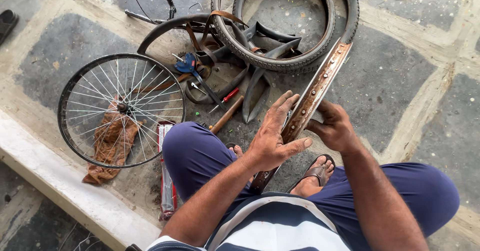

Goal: The person sits on the ground and works on a bicycle wheel, using a tool to adjust the spokes. They then remove the tire from the rim and hold the rim to clean or scrape its surface with a small tool.

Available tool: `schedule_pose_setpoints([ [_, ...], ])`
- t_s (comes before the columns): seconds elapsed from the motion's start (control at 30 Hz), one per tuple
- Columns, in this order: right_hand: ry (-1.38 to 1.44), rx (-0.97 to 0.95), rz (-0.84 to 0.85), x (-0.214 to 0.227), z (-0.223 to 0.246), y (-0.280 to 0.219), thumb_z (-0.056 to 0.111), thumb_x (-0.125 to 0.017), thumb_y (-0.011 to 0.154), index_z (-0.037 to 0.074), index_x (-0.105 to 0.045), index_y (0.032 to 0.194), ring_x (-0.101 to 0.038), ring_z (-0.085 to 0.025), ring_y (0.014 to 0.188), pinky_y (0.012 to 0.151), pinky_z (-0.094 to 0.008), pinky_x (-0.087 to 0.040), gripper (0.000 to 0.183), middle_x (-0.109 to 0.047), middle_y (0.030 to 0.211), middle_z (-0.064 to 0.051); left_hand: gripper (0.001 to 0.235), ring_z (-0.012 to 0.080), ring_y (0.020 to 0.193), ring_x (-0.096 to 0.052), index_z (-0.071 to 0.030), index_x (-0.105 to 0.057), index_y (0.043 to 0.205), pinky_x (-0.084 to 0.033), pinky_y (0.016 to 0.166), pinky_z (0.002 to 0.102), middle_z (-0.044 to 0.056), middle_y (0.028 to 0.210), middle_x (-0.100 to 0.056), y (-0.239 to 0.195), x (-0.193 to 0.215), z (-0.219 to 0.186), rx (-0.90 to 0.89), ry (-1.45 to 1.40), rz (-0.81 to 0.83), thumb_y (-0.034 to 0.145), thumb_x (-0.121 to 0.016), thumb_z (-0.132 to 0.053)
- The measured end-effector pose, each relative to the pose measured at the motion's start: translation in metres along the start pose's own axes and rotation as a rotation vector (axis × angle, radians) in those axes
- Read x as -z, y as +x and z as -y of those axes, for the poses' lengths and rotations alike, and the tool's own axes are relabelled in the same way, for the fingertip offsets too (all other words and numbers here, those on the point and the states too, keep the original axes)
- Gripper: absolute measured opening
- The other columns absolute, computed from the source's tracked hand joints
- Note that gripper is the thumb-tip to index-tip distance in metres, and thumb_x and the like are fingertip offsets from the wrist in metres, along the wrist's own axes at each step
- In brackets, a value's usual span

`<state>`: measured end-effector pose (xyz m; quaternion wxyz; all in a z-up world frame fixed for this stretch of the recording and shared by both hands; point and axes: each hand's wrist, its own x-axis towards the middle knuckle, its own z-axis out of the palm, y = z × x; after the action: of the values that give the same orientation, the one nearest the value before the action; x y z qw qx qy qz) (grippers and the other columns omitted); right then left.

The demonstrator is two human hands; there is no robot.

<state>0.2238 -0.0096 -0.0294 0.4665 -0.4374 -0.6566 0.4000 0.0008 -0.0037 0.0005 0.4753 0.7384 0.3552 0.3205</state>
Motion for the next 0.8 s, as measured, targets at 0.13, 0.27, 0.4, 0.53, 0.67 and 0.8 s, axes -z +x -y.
schedule_pose_setpoints([
  [0.13,-0.456,0.186,-0.399,-0.028,0.000,-0.002,0.006,-0.083,0.083,0.008,-0.067,0.112,-0.076,-0.025,0.089,0.080,-0.032,-0.063,0.034,-0.074,0.098,-0.009,0.101,0.0409,0.160,-0.027,-0.009,-0.026,0.166,-0.027,0.128,0.054,0.023,0.173,-0.024,0.000,-0.003,-0.003,0.028,0.028,-0.011,0.089,-0.072,-0.055],
  [0.27,-0.109,0.037,-0.390,-0.040,-0.016,-0.013,0.010,-0.077,0.089,0.002,-0.063,0.121,-0.072,-0.020,0.100,0.087,-0.032,-0.058,0.035,-0.072,0.109,-0.008,0.105,0.0422,0.160,-0.029,-0.002,-0.023,0.165,-0.028,0.129,0.052,0.028,0.170,-0.029,0.019,0.007,-0.014,-0.060,0.073,-0.011,0.089,-0.074,-0.052],
  [0.4,0.662,-0.064,-0.149,-0.023,-0.036,-0.024,0.010,-0.065,0.106,-0.002,-0.060,0.132,-0.063,-0.015,0.110,0.096,-0.030,-0.053,0.030,-0.067,0.121,-0.009,0.111,0.0364,0.130,-0.057,0.000,-0.020,0.164,-0.045,0.111,0.041,0.029,0.141,-0.056,0.077,0.007,-0.019,0.110,0.006,0.115,0.075,-0.076,-0.037],
  [0.53,0.883,-0.140,-0.181,-0.014,-0.045,-0.024,0.004,-0.058,0.099,-0.003,-0.060,0.128,-0.065,-0.019,0.110,0.097,-0.033,-0.052,0.030,-0.069,0.120,-0.011,0.104,0.0300,0.127,-0.065,0.004,-0.025,0.163,-0.050,0.108,0.035,0.027,0.138,-0.063,0.087,-0.004,-0.026,-0.042,-0.074,0.081,0.074,-0.073,-0.020],
  [0.67,0.854,-0.070,-0.089,-0.020,-0.048,-0.043,-0.004,-0.064,0.104,-0.007,-0.066,0.123,-0.066,-0.020,0.112,0.100,-0.036,-0.054,0.019,-0.071,0.120,-0.013,0.100,0.0271,0.127,-0.063,0.002,-0.023,0.164,-0.051,0.108,0.034,0.025,0.141,-0.062,0.050,-0.003,-0.025,-0.027,-0.219,0.072,0.077,-0.070,-0.012],
  [0.8,0.679,-0.165,0.016,-0.030,-0.041,-0.054,-0.006,-0.068,0.096,-0.005,-0.068,0.120,-0.067,-0.020,0.111,0.099,-0.038,-0.057,0.024,-0.072,0.120,-0.014,0.099,0.0228,0.126,-0.062,0.001,-0.014,0.167,-0.053,0.105,0.031,0.022,0.145,-0.058,0.019,0.000,-0.023,0.046,-0.475,0.102,0.081,-0.064,-0.002],
])
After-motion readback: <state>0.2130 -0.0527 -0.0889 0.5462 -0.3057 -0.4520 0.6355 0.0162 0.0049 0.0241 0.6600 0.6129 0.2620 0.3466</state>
